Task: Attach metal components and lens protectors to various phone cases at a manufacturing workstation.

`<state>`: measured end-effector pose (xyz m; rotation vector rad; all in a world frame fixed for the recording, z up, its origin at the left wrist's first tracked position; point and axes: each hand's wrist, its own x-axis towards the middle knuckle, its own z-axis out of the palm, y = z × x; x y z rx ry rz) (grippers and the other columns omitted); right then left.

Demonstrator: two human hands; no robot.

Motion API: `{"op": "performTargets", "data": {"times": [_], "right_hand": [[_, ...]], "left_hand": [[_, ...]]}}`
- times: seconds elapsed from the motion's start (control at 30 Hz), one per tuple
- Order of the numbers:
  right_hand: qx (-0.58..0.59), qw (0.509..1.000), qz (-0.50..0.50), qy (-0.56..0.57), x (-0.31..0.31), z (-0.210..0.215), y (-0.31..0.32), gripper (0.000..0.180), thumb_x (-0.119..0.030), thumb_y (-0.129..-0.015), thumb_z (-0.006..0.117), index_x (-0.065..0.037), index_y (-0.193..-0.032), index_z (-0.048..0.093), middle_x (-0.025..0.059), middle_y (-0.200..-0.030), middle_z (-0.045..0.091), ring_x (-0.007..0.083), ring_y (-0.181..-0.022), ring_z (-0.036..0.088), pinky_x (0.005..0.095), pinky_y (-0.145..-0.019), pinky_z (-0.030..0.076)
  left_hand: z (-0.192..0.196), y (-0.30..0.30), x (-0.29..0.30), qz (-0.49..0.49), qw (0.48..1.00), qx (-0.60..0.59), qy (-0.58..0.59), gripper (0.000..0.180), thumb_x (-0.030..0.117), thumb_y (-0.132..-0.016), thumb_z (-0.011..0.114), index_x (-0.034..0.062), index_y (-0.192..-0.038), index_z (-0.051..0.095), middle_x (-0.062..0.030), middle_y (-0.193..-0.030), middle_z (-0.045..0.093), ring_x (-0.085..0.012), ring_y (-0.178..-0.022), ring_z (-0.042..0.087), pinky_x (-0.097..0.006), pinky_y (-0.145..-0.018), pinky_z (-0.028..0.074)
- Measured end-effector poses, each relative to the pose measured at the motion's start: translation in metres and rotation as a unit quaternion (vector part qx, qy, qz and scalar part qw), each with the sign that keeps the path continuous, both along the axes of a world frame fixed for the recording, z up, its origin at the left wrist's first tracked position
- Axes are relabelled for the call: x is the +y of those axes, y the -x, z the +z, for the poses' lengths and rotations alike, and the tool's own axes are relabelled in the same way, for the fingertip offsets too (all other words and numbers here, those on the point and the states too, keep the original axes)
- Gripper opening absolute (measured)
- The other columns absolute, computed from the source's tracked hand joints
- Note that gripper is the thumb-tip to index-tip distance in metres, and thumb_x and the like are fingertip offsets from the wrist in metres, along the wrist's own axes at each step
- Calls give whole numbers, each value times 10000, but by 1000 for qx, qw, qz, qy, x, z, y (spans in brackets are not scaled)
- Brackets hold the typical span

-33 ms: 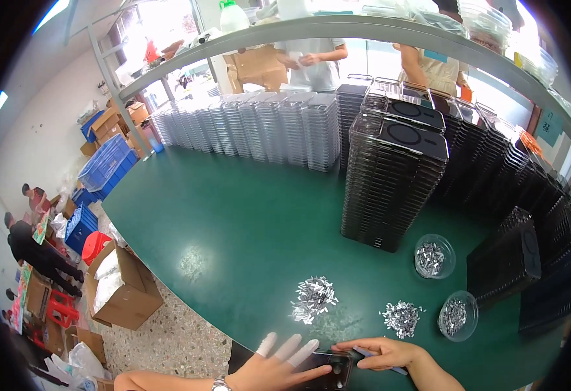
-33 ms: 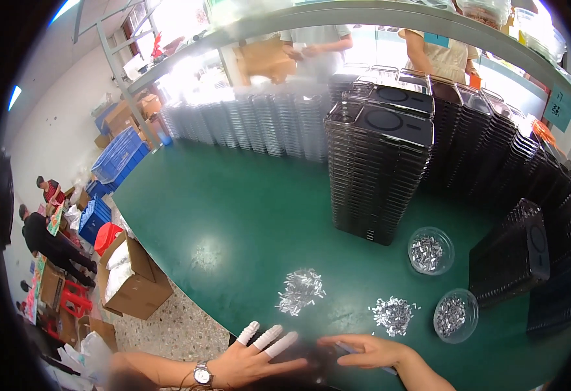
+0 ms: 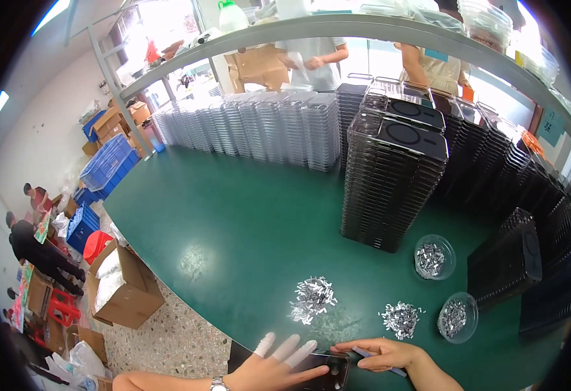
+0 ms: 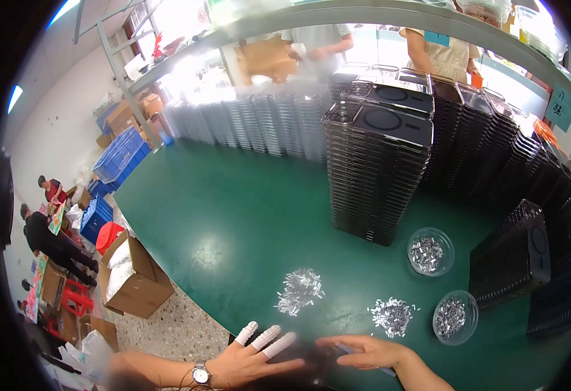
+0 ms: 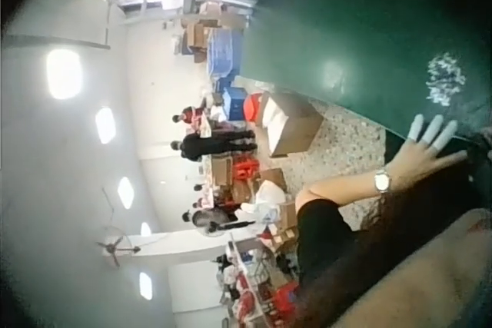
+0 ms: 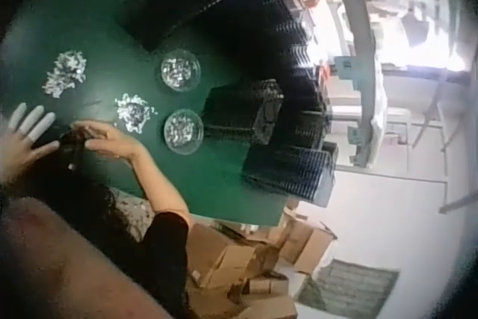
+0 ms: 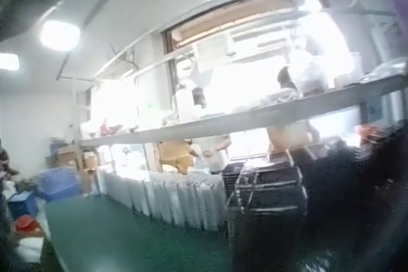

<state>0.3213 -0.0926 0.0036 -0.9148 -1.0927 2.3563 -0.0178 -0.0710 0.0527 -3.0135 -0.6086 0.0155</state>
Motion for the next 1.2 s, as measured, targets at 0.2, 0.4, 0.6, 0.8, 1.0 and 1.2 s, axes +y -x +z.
{"op": "performTargets", "data": {"times": [0.2, 0.4, 0.6, 0.8, 1.0, 1.2], "right_hand": [[74, 996, 25, 43, -9, -5, -7, 677, -173, -1085, 593, -24, -1668, 284, -50, -1005, 606, 42, -630, 355, 208, -521, 303], [116, 989, 14, 93, -12, -30, -8, 599, -242, -1125, 545, -112, -1667, 325, -59, -956, 569, 16, -596, 366, 167, -512, 333], [91, 992, -57, 71, -13, -25, 1, 579, -241, -1129, 532, -83, -1653, 343, 45, -1609, 516, 26, -501, 349, 203, -436, 298], [106, 990, -67, 66, -12, -22, 2, 578, -259, -1129, 536, -67, -1642, 353, 57, -1617, 508, 29, -497, 342, 205, -436, 303], [93, 992, -62, 66, -12, -20, 5, 597, -279, -1129, 538, -52, -1644, 339, 70, -1638, 483, 33, -509, 348, 212, -438, 308], [82, 992, -67, 75, -10, -23, 5, 613, -286, -1125, 549, -43, -1645, 335, 51, -1613, 513, 40, -527, 370, 211, -453, 322]], "left_hand": [[8, 1, -2, -14, 998, 46, 32, 778, 203, -933, 604, 379, -1647, 351, -151, -1678, 377, -345, -1449, 476, -591, -1112, 434], [2, 0, -2, -6, 997, 42, 58, 771, 168, -952, 595, 386, -1646, 342, -125, -1711, 331, -355, -1508, 411, -643, -1198, 318], [13, -7, -4, 2, 997, 47, 59, 670, 153, -1009, 523, 329, -1636, 369, -100, -1665, 405, -307, -1477, 454, -565, -1199, 337], [24, -25, 5, 12, 996, 8, 85, 698, 259, -941, 609, 174, -1611, 433, -169, -1633, 401, -359, -1501, 393, -626, -1229, 257], [24, -39, 13, 11, 996, 24, 90, 634, 239, -957, 577, 83, -1562, 467, -138, -1435, 555, -312, -1371, 508, -510, -1190, 323], [8, -43, 16, 16, 997, 15, 69, 458, 198, -994, 485, 88, -1428, 583, -89, -1328, 621, -261, -1219, 587, -451, -1070, 401]]}}
